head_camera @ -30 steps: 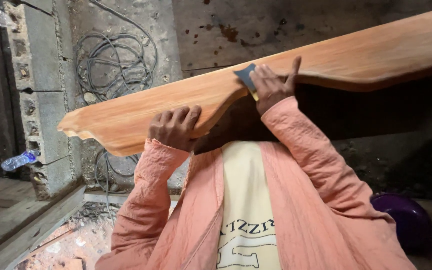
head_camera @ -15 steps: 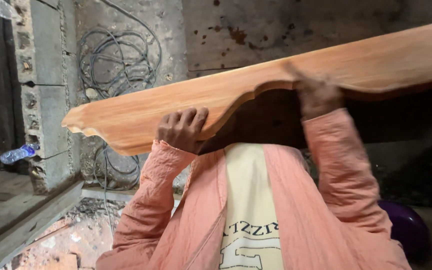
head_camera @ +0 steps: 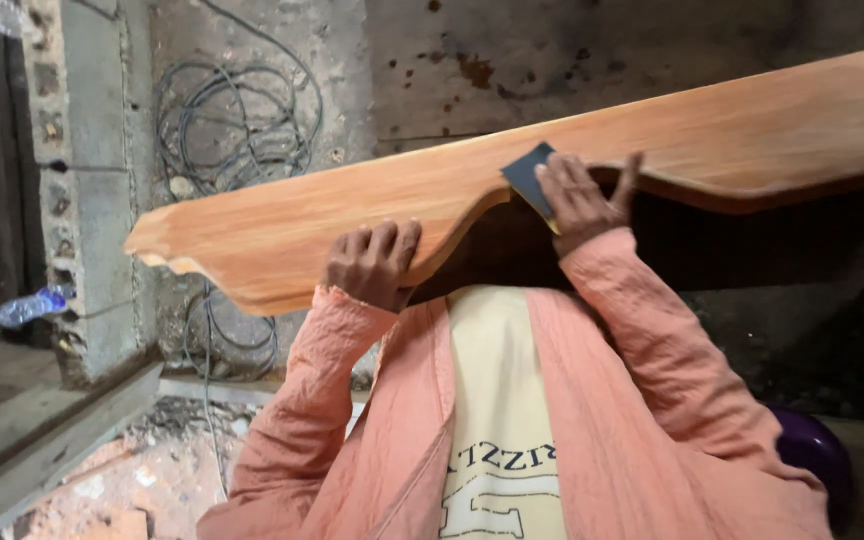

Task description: The person sands a long, curved wooden board using a sanding block. They hold the board with one hand and rub the sanding block along the edges and flat surfaces to smooth the wood.

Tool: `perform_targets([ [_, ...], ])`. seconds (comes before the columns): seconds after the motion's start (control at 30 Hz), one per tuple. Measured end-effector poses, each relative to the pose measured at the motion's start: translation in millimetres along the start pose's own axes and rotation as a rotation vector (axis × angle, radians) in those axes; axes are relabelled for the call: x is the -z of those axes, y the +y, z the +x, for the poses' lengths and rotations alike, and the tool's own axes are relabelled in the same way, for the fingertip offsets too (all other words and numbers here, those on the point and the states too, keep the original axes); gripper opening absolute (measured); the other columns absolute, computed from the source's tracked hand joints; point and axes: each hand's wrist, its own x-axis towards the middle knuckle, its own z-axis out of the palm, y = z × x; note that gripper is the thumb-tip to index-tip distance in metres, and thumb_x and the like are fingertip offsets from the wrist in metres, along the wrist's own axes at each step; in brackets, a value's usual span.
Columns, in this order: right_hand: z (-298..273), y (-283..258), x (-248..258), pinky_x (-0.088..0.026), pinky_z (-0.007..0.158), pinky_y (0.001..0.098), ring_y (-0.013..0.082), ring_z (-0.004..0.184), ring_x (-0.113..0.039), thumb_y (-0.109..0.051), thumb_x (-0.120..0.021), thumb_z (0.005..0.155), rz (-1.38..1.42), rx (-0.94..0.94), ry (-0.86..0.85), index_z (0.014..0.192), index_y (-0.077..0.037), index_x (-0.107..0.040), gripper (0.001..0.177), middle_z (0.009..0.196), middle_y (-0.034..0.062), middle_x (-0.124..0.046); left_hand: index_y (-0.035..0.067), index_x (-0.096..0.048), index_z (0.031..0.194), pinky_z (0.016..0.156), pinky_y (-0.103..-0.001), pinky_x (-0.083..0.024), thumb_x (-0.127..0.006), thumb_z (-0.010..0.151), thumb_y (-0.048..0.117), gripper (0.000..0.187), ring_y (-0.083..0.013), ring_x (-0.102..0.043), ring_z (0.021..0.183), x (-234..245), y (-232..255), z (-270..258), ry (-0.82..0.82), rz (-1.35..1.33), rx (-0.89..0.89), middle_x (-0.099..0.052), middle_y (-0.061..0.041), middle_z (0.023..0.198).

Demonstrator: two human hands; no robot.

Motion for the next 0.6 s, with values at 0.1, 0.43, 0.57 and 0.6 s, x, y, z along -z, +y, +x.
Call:
perform_targets([
  [0.1,2.1,-3.6,10.7,-0.015,0.121,0.0764,0.0214,0.127,-0.071,-0.036,-0.05,0.114,-0.042,0.017,0.045,0.133,-0.016,-0.079,0.041,0.128,0.0067,-0.08,0.021,-0.063,0.126,0.069,-0.04,-0.049,-0.076,0.066,0.047,0.066,-0.0289,-0.059,0.079,-3.6,3.2,-2.5,-0.008,0.011,0.012,-0.057,-0.006,0.098],
  [0.43,-2.5,1.5,-9.9,-0.015,0.116,0.0781,0.0253,0.13,-0.069,-0.021,-0.056,0.109,0.021,-0.042,-0.007,0.138,-0.018,-0.078,0.037,0.134,0.0086,-0.079,0.018,-0.067,0.119,0.066,-0.044,-0.048,-0.082,0.05,0.035,0.073,-0.0323,-0.057,0.073,4.6,8.3,5.5,0.006,0.005,0.051,-0.053,-0.009,0.091],
  [0.57,-15.8,15.3,-21.8,-0.001,0.121,0.0765,0.0242,0.141,-0.067,-0.035,-0.062,0.112,-0.034,-0.005,-0.097,0.146,-0.018,-0.077,0.041,0.143,0.0082,-0.079,0.017,-0.066,0.12,0.069,-0.047,-0.049,-0.088,0.044,0.036,0.082,-0.0335,-0.058,0.073,-1.7,11.5,2.5,-0.002,-0.017,0.094,-0.052,-0.009,0.09],
  [0.6,-14.8,23.6,-29.4,0.006,0.121,0.0763,0.0278,0.14,-0.069,-0.045,-0.06,0.117,-0.023,-0.029,-0.099,0.149,-0.018,-0.078,0.046,0.143,0.011,-0.079,0.015,-0.066,0.12,0.069,-0.049,-0.049,-0.088,0.043,0.036,0.082,-0.0351,-0.057,0.072,-4.4,13.2,4.6,0.014,-0.039,0.096,-0.052,-0.01,0.09],
])
